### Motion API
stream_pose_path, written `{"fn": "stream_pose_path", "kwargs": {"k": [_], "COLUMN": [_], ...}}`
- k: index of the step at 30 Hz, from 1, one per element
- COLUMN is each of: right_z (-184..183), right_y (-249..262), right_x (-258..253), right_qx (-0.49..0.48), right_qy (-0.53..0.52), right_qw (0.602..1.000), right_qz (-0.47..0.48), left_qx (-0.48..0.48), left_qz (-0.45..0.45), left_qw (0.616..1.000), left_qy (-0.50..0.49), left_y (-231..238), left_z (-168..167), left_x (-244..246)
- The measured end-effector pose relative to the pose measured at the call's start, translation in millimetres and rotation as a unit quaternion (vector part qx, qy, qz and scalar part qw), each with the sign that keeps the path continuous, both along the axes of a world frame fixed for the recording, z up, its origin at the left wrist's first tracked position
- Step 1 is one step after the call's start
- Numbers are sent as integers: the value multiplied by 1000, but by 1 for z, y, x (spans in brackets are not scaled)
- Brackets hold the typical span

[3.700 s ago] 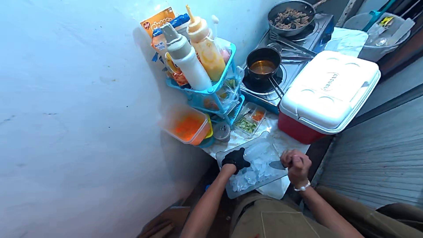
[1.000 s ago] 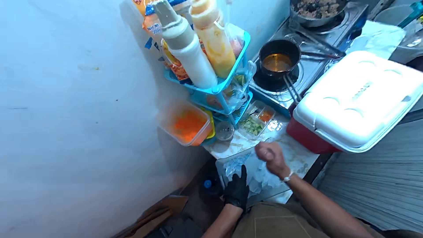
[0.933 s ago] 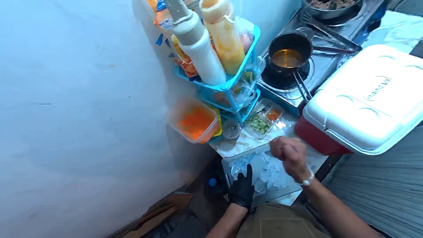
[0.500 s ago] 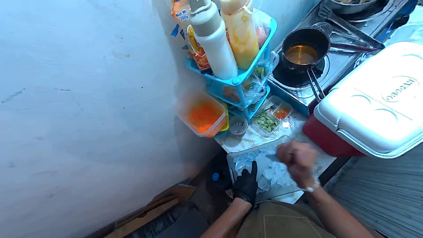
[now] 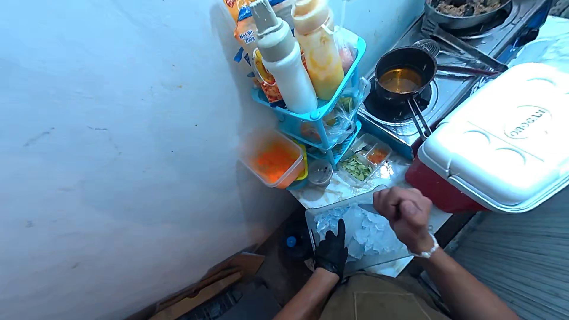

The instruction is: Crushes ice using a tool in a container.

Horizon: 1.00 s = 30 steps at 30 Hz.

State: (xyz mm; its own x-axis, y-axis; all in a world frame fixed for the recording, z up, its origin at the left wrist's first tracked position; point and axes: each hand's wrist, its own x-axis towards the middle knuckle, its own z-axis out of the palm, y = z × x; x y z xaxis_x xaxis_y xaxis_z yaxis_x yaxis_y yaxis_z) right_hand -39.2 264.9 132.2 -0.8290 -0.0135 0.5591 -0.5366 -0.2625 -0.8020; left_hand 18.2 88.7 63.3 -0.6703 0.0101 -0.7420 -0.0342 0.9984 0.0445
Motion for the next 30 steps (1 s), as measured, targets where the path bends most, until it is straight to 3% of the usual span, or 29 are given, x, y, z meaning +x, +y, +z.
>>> {"fn": "stream_pose_path", "kwargs": {"k": [2,5,9,11,14,16,19,22,27,30], "right_z": [-9,-68,-30,-7,-5,-18,-35,-39,-25,-42], "right_y": [-8,-27,-1,16,27,28,23,21,27,22], "right_x": [8,3,-6,-6,1,7,11,15,23,15], "right_qx": [6,93,52,-4,-75,-83,-80,-65,-56,-45], "right_qy": [5,-14,-31,-16,-38,-60,-97,-104,-96,-116], "right_qw": [1000,995,998,999,996,993,987,986,986,985], "right_qz": [-3,-36,-32,-36,-39,-60,-98,-109,-126,-116], "left_qx": [-3,1,24,129,318,291,147,70,224,163], "left_qz": [4,2,7,61,217,224,113,60,123,92], "left_qw": [1000,1000,1000,988,917,928,983,996,964,982], "left_qy": [-4,7,-9,-61,-105,-64,14,4,-70,-36], "left_y": [0,1,-6,-20,-43,-43,-18,1,-32,-26], "left_z": [-1,-3,-3,3,4,0,-10,-16,-6,-8], "left_x": [4,4,1,-5,-14,-15,-5,-3,-17,-3]}}
